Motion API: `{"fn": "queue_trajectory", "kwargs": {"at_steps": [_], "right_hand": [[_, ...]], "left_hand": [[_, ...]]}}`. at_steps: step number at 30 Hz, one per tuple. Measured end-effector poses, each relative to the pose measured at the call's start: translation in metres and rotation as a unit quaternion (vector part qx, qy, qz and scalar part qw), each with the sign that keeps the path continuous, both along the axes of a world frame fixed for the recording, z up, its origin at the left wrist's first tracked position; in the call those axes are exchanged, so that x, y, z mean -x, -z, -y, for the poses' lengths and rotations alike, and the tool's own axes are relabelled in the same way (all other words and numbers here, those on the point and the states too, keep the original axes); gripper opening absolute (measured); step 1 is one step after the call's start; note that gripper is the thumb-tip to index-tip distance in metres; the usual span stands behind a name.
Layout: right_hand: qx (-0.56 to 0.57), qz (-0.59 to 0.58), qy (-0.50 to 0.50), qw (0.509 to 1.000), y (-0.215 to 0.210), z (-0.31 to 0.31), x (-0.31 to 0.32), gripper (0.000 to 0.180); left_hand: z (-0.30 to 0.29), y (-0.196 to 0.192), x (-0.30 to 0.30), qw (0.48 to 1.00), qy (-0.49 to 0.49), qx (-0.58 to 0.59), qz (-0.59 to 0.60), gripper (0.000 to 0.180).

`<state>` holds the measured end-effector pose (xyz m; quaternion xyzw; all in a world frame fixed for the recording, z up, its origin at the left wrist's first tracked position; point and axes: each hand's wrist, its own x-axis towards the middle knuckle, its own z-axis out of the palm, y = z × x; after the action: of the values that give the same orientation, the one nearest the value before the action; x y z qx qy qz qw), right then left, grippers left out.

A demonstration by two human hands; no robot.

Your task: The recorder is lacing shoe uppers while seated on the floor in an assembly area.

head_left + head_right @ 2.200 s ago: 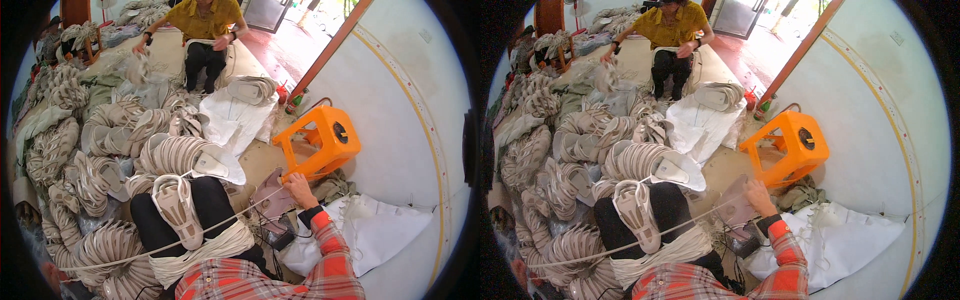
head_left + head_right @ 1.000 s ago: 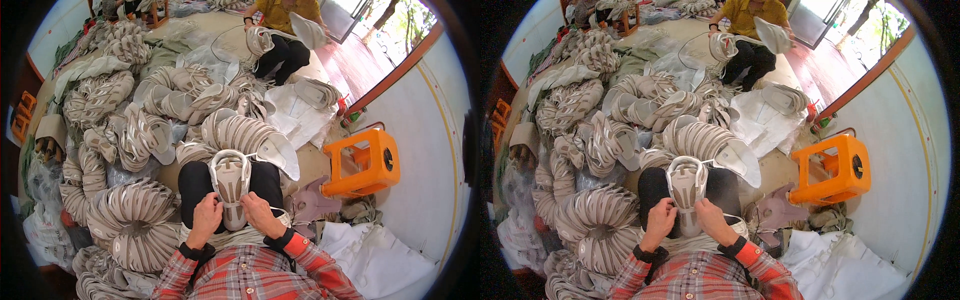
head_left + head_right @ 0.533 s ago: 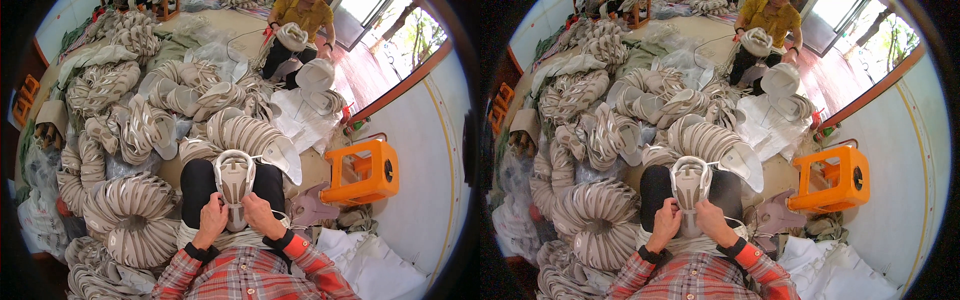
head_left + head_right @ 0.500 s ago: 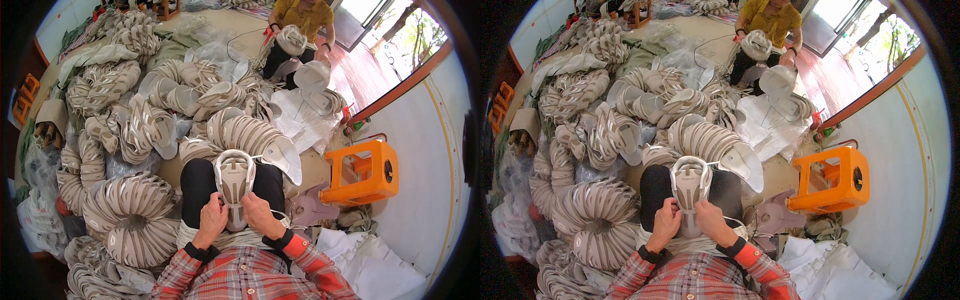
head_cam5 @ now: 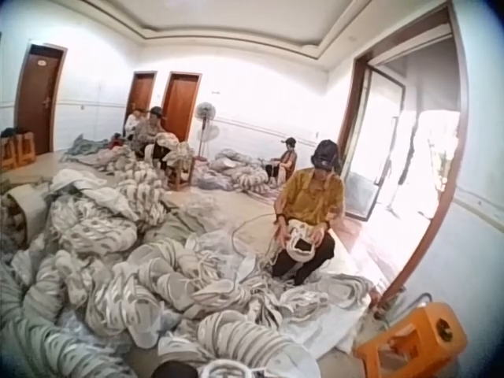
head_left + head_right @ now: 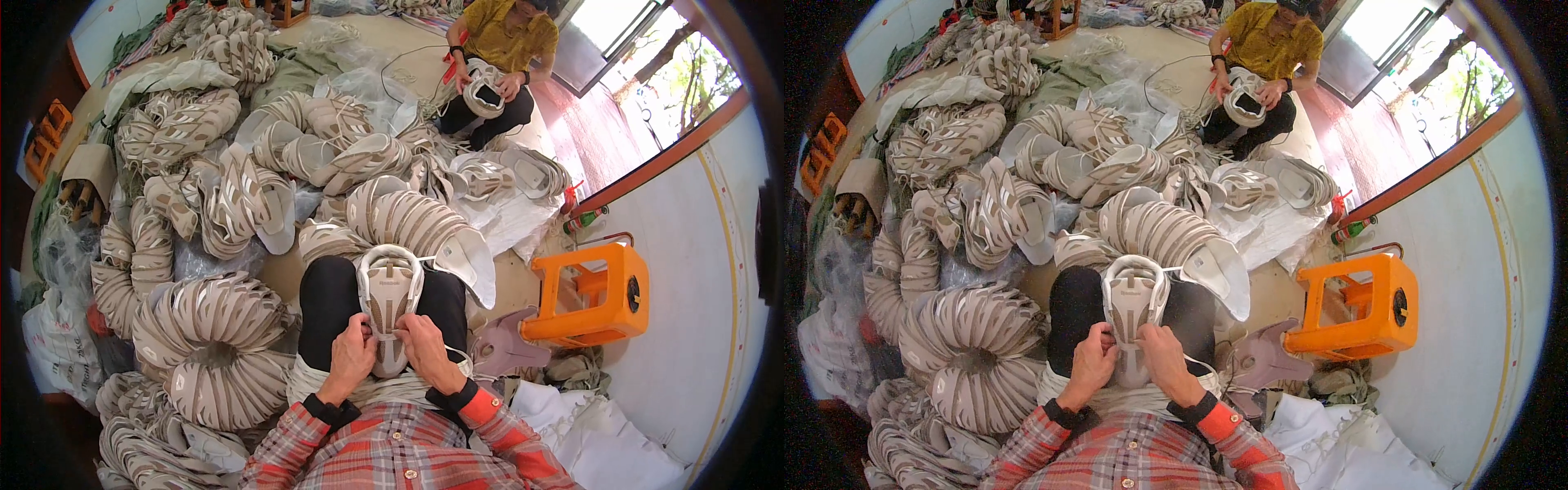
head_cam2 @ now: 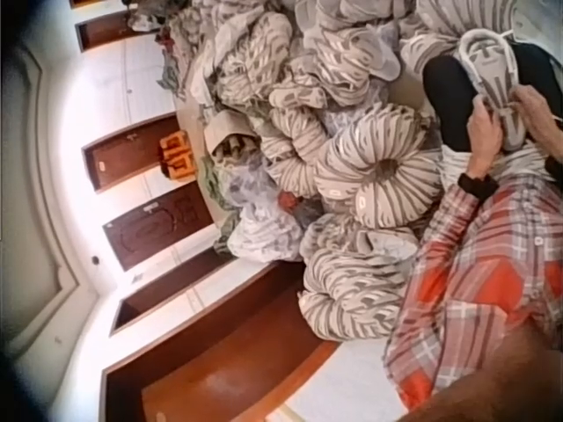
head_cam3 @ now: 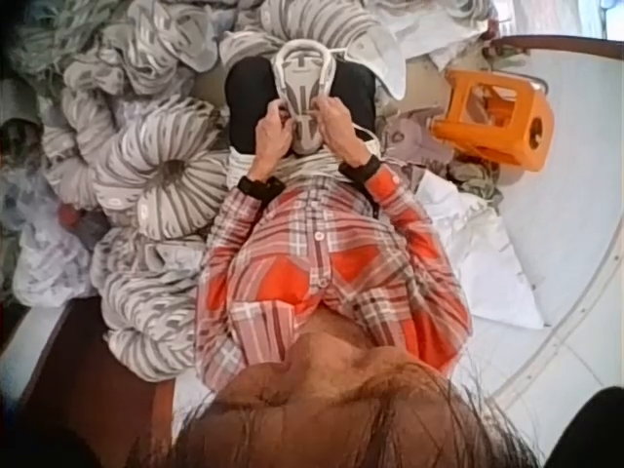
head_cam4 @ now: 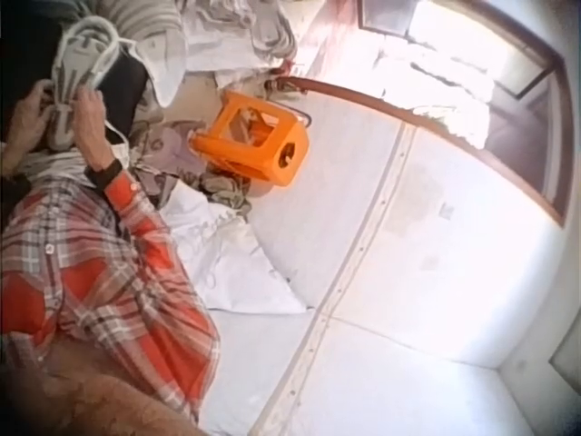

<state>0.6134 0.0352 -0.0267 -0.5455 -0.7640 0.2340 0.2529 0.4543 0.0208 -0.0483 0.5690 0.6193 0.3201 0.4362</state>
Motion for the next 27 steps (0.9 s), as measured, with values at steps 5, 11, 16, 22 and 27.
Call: {"fn": "queue_trajectory", "kwargs": {"at_steps": [5, 11, 16, 22, 27], "right_hand": [[0.005, -0.043, -0.009, 0.999, 0.016, 0.004, 0.007, 0.012], [0.024, -0.034, 0.032, 0.999, 0.004, 0.009, 0.006, 0.010], [0.064, -0.104, 0.084, 0.989, 0.019, 0.007, 0.015, 0.012], [0.187, -0.181, 0.141, 0.955, 0.011, 0.003, 0.017, 0.016], [0.189, -0.173, 0.144, 0.956, 0.003, 0.001, 0.010, 0.019]], "left_hand": [[0.002, -0.002, -0.005, 1.000, -0.017, 0.011, 0.008, 0.038], [0.007, 0.001, -0.005, 0.999, -0.038, -0.021, 0.002, 0.040], [0.005, 0.001, -0.010, 0.999, -0.041, -0.019, 0.012, 0.040], [-0.003, -0.003, -0.004, 0.993, 0.015, -0.113, -0.015, 0.036], [-0.020, -0.015, -0.004, 0.980, 0.096, -0.171, -0.028, 0.028]]}}
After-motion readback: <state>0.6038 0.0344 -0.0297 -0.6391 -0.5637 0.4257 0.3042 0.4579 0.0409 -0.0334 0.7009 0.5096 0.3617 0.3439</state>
